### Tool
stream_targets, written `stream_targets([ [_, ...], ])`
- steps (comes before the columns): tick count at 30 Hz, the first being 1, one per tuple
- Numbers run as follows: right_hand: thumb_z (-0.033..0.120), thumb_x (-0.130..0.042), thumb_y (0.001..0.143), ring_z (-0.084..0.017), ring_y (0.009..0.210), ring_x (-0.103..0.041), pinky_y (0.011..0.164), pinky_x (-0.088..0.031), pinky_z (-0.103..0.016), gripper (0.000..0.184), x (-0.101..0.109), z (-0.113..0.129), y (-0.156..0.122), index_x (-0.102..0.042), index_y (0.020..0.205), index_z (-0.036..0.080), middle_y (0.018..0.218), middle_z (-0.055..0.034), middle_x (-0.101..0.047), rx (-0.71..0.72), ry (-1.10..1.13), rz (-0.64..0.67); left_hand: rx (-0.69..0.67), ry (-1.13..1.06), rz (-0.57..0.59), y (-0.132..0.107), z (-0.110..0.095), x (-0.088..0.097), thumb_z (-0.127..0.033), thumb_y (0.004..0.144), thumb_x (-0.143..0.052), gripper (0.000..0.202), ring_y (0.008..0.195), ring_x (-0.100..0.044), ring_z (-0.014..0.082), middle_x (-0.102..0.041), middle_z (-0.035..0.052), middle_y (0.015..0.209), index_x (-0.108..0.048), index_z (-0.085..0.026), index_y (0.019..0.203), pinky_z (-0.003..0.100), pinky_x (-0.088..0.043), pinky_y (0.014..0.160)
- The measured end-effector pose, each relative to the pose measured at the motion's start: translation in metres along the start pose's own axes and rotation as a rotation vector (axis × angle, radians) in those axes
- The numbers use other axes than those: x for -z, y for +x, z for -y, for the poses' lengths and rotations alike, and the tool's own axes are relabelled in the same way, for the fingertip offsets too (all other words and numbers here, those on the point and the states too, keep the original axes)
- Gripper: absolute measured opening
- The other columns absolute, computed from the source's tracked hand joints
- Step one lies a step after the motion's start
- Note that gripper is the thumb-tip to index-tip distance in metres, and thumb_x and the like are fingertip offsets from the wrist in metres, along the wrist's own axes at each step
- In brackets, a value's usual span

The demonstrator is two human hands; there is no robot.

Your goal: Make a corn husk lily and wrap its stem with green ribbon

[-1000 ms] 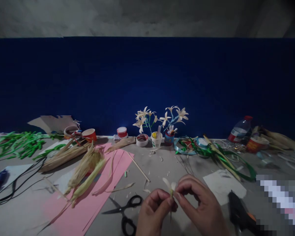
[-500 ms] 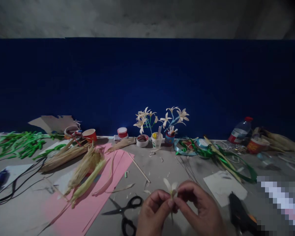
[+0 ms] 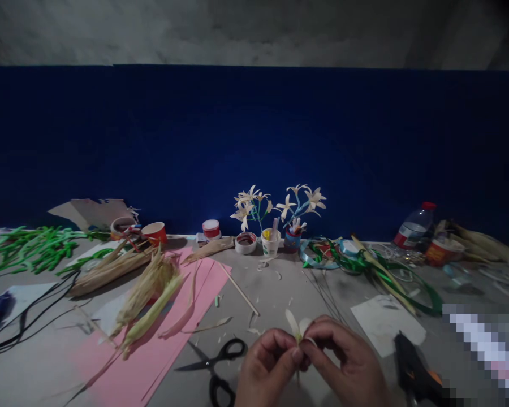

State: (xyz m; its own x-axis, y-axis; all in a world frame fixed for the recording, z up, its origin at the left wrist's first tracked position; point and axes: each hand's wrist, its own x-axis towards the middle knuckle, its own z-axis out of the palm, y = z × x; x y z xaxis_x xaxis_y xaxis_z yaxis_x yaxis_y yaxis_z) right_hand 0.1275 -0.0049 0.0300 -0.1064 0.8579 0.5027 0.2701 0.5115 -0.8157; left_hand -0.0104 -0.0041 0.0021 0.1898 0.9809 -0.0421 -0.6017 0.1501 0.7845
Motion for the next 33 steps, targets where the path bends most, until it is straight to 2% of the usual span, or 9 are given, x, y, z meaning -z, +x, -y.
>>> stream_targets([
  [10,0.017,-0.062,0.082,-0.013,0.059,-0.059,0.056,-0.047,-0.019,0.012,0.003,-0.001,-0.002,-0.061,0.071,0.022,0.065,0.0027,-0.061,0.041,-0.098,-0.017,-0.058,0.055,-0.029,-0.003,-0.001,-0.004,-0.036,0.061,-0.084,0.030,0.058,-0.054,0.0102,-0.064,-0.0005,0.057,-0.064,-0.013,0.062,0.021,-0.039,0.060],
  [17,0.013,-0.064,0.080,-0.012,0.059,-0.059,0.056,-0.047,-0.017,0.012,0.006,-0.004,-0.004,-0.061,0.074,0.023,0.066,0.0035,-0.062,0.084,-0.062,-0.010,-0.066,0.052,-0.020,-0.003,0.001,-0.003,-0.037,0.062,-0.083,0.029,0.058,-0.053,0.0104,-0.063,-0.0002,0.059,-0.065,-0.014,0.063,0.021,-0.038,0.059],
  [23,0.011,-0.066,0.077,-0.012,0.059,-0.057,0.053,-0.046,-0.017,0.015,0.006,0.000,-0.004,-0.060,0.072,0.023,0.067,0.0034,-0.059,0.122,-0.060,-0.045,-0.189,0.137,-0.011,-0.003,0.010,0.003,-0.039,0.067,-0.079,0.027,0.065,-0.052,0.0135,-0.061,0.0010,0.066,-0.065,-0.016,0.066,0.024,-0.039,0.063],
  [28,0.013,-0.065,0.078,-0.014,0.060,-0.058,0.055,-0.046,-0.020,0.013,0.008,0.001,-0.003,-0.061,0.071,0.023,0.067,0.0016,-0.060,0.140,-0.044,-0.016,-0.323,0.261,0.014,-0.002,0.013,0.006,-0.041,0.072,-0.074,0.026,0.069,-0.055,0.0173,-0.062,0.0028,0.069,-0.063,-0.018,0.067,0.028,-0.041,0.069],
  [33,0.009,-0.066,0.076,-0.015,0.061,-0.060,0.055,-0.048,-0.021,0.015,0.010,0.005,-0.003,-0.063,0.074,0.024,0.069,0.0010,-0.062,0.156,0.010,-0.006,-0.434,0.331,0.025,-0.003,0.013,0.006,-0.038,0.076,-0.071,0.022,0.068,-0.058,0.0186,-0.064,0.0043,0.069,-0.064,-0.019,0.068,0.027,-0.042,0.066],
])
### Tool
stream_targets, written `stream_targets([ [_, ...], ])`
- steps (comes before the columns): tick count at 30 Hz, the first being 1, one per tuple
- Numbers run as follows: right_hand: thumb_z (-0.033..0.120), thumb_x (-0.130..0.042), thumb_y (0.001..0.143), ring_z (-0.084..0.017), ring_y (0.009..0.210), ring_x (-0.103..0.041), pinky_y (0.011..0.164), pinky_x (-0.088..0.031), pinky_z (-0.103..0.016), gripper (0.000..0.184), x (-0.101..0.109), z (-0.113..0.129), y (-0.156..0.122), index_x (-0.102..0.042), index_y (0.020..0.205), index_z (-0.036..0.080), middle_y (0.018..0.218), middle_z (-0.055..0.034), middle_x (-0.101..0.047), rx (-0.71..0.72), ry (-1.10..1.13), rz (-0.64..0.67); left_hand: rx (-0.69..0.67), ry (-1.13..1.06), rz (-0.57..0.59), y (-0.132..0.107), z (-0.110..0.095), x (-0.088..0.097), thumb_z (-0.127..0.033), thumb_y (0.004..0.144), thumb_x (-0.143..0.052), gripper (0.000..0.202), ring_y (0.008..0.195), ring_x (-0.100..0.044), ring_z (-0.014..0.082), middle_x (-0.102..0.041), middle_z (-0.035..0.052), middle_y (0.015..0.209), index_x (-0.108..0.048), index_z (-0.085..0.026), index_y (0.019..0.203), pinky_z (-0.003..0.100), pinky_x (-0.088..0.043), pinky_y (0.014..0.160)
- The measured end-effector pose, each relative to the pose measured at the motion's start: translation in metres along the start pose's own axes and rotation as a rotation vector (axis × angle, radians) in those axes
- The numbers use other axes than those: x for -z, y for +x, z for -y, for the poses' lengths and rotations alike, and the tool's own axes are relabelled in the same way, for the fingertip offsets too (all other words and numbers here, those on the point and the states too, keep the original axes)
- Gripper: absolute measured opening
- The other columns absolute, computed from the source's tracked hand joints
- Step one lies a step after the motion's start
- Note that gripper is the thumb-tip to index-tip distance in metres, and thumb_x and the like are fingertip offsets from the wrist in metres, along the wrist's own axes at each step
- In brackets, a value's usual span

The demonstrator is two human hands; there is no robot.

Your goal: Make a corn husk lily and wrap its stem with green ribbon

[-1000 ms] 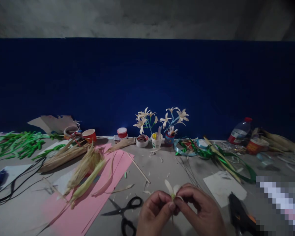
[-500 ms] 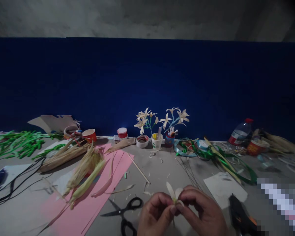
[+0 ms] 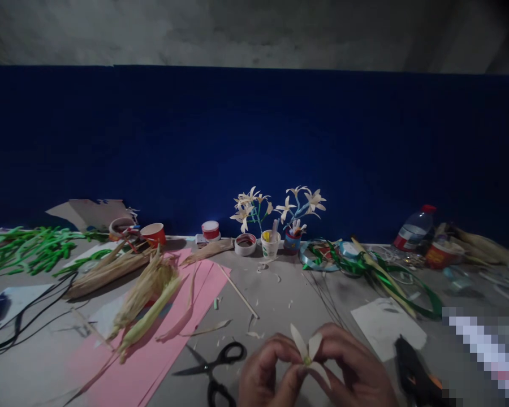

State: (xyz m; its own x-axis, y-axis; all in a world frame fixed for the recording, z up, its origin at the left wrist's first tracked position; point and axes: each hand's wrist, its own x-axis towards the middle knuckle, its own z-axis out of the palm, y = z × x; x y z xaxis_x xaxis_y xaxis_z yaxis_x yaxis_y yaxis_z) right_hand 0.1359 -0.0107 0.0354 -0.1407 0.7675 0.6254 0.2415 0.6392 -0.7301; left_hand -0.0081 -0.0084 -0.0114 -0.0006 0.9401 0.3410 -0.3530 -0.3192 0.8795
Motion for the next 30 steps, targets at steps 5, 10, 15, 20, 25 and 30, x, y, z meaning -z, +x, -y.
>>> stream_targets([
  [5,0.007,-0.066,0.075,-0.016,0.064,-0.062,0.059,-0.050,-0.023,0.018,0.0006,0.0006,-0.0013,-0.066,0.078,0.025,0.072,0.0002,-0.064,0.007,0.031,0.005,-0.025,0.032,-0.007,-0.0009,-0.0021,-0.0011,-0.037,0.076,-0.071,0.019,0.066,-0.058,0.0181,-0.065,0.0042,0.068,-0.066,-0.020,0.068,0.026,-0.041,0.065],
  [10,0.006,-0.066,0.075,-0.017,0.065,-0.063,0.059,-0.050,-0.023,0.022,-0.0001,-0.0027,-0.0033,-0.067,0.081,0.027,0.073,0.0002,-0.066,0.037,0.040,-0.010,-0.060,0.039,0.009,-0.0008,0.0015,-0.0020,-0.038,0.077,-0.069,0.020,0.067,-0.059,0.0187,-0.065,0.0044,0.069,-0.065,-0.020,0.069,0.027,-0.042,0.066],
  [15,0.002,-0.065,0.073,-0.015,0.064,-0.062,0.058,-0.050,-0.021,0.026,0.0007,-0.0008,-0.0048,-0.066,0.083,0.027,0.074,0.0004,-0.066,0.041,0.009,-0.007,-0.013,0.017,-0.003,-0.0013,0.0059,-0.0010,-0.042,0.076,-0.069,0.024,0.070,-0.059,0.0201,-0.063,0.0051,0.070,-0.064,-0.020,0.070,0.028,-0.043,0.069],
  [20,0.004,-0.066,0.073,-0.017,0.066,-0.063,0.060,-0.051,-0.022,0.024,-0.0004,-0.0034,-0.0067,-0.065,0.080,0.027,0.073,0.0004,-0.065,0.037,0.000,-0.041,-0.014,0.057,-0.010,-0.0005,0.0020,-0.0018,-0.043,0.075,-0.070,0.025,0.068,-0.060,0.0202,-0.065,0.0055,0.069,-0.065,-0.020,0.068,0.028,-0.043,0.068],
  [25,0.005,-0.066,0.073,-0.017,0.063,-0.062,0.059,-0.050,-0.023,0.022,-0.0012,-0.0072,-0.0057,-0.065,0.077,0.026,0.070,0.0003,-0.065,0.036,0.012,-0.028,-0.023,0.054,-0.004,-0.0001,0.0017,-0.0016,-0.040,0.076,-0.070,0.022,0.067,-0.060,0.0197,-0.064,0.0045,0.069,-0.065,-0.020,0.068,0.027,-0.044,0.067],
  [30,0.009,-0.068,0.074,-0.015,0.062,-0.060,0.057,-0.050,-0.021,0.016,-0.0015,-0.0069,-0.0048,-0.066,0.073,0.025,0.070,0.0004,-0.063,-0.023,0.041,-0.038,0.049,-0.006,0.013,-0.0004,0.0028,-0.0004,-0.038,0.074,-0.072,0.022,0.070,-0.058,0.0189,-0.064,0.0046,0.070,-0.064,-0.019,0.068,0.027,-0.042,0.068],
])
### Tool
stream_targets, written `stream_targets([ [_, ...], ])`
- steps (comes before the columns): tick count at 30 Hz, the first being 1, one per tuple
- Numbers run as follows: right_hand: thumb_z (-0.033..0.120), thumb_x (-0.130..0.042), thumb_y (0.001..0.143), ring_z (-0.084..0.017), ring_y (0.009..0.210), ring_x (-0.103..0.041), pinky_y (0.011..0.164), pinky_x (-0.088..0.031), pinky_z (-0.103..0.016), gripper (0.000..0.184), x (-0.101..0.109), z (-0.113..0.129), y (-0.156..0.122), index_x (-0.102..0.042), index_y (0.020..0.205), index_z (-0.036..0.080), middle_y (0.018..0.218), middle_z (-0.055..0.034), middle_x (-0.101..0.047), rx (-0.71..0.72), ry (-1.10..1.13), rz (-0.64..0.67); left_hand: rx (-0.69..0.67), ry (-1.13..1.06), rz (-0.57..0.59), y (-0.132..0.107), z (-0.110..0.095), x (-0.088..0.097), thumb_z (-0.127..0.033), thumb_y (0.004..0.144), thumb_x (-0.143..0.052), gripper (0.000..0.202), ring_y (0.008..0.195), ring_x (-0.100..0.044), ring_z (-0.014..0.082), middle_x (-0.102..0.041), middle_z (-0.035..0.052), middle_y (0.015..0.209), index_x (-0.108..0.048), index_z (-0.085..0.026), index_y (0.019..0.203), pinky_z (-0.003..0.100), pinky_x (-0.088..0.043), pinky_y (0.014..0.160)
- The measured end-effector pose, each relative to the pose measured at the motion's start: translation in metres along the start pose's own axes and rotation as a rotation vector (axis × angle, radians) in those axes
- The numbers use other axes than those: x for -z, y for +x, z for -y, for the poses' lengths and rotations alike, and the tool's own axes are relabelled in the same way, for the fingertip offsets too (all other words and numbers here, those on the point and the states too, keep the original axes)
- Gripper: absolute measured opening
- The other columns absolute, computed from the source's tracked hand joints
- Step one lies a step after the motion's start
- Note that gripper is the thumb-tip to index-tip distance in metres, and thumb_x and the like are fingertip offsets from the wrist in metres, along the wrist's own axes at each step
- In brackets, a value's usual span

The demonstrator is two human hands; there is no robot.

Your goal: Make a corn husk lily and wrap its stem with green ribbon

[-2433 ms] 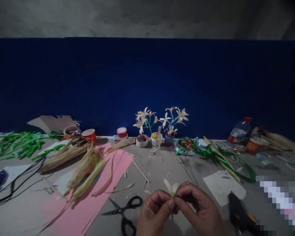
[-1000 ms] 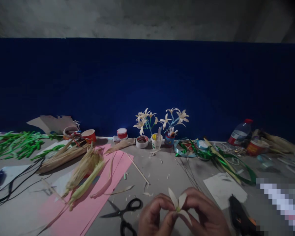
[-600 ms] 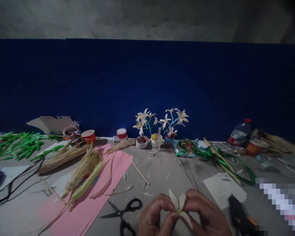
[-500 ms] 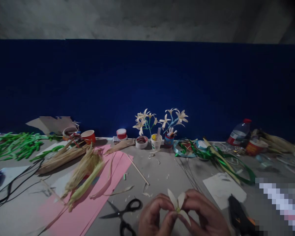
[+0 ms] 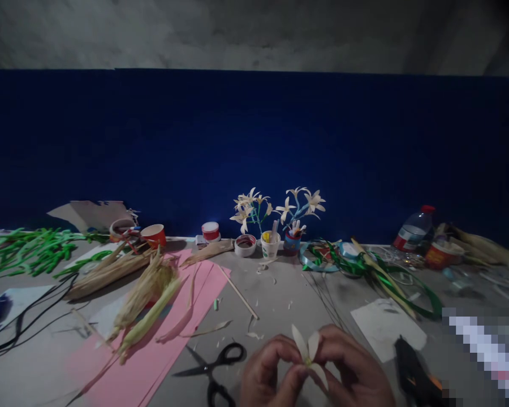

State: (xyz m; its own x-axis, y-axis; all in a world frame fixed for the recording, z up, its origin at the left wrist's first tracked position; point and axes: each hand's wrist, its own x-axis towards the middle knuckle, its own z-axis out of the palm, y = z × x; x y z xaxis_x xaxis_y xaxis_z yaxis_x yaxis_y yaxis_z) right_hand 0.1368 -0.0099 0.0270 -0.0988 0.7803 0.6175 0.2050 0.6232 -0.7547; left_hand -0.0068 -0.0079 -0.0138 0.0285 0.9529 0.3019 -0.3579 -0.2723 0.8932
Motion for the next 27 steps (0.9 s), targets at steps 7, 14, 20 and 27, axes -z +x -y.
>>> stream_targets([
  [7,0.025,-0.063,0.084,-0.016,0.065,-0.062,0.052,-0.051,-0.020,0.007,-0.010,-0.010,-0.009,-0.063,0.077,0.023,0.076,-0.0019,-0.059,-0.150,0.222,-0.097,0.204,-0.223,-0.071,0.006,-0.005,-0.001,-0.038,0.065,-0.080,0.027,0.066,-0.053,0.0142,-0.060,0.0012,0.067,-0.065,-0.016,0.065,0.023,-0.040,0.064],
  [14,0.025,-0.064,0.082,-0.019,0.068,-0.066,0.058,-0.057,-0.021,0.005,-0.025,-0.020,-0.022,-0.065,0.079,0.022,0.078,-0.0048,-0.066,-0.111,-0.061,-0.083,0.235,-0.227,-0.119,0.010,-0.003,0.003,-0.035,0.063,-0.082,0.026,0.068,-0.052,0.0142,-0.055,0.0001,0.072,-0.064,-0.016,0.063,0.025,-0.042,0.068],
  [20,0.020,-0.059,0.083,-0.021,0.067,-0.068,0.054,-0.058,-0.024,0.008,-0.029,-0.020,-0.018,-0.064,0.082,0.026,0.072,-0.0039,-0.068,0.030,-0.242,-0.087,0.234,-0.274,-0.113,0.009,-0.001,0.003,-0.034,0.064,-0.081,0.025,0.068,-0.054,0.0148,-0.056,0.0009,0.072,-0.064,-0.015,0.064,0.025,-0.044,0.065],
  [27,0.011,-0.060,0.079,-0.020,0.066,-0.067,0.057,-0.056,-0.024,0.017,-0.031,-0.019,-0.018,-0.065,0.083,0.027,0.071,-0.0019,-0.068,0.058,-0.236,-0.071,0.245,-0.285,-0.108,0.008,-0.006,0.004,-0.032,0.064,-0.082,0.023,0.068,-0.055,0.0144,-0.057,0.0004,0.072,-0.064,-0.016,0.065,0.025,-0.044,0.066],
])
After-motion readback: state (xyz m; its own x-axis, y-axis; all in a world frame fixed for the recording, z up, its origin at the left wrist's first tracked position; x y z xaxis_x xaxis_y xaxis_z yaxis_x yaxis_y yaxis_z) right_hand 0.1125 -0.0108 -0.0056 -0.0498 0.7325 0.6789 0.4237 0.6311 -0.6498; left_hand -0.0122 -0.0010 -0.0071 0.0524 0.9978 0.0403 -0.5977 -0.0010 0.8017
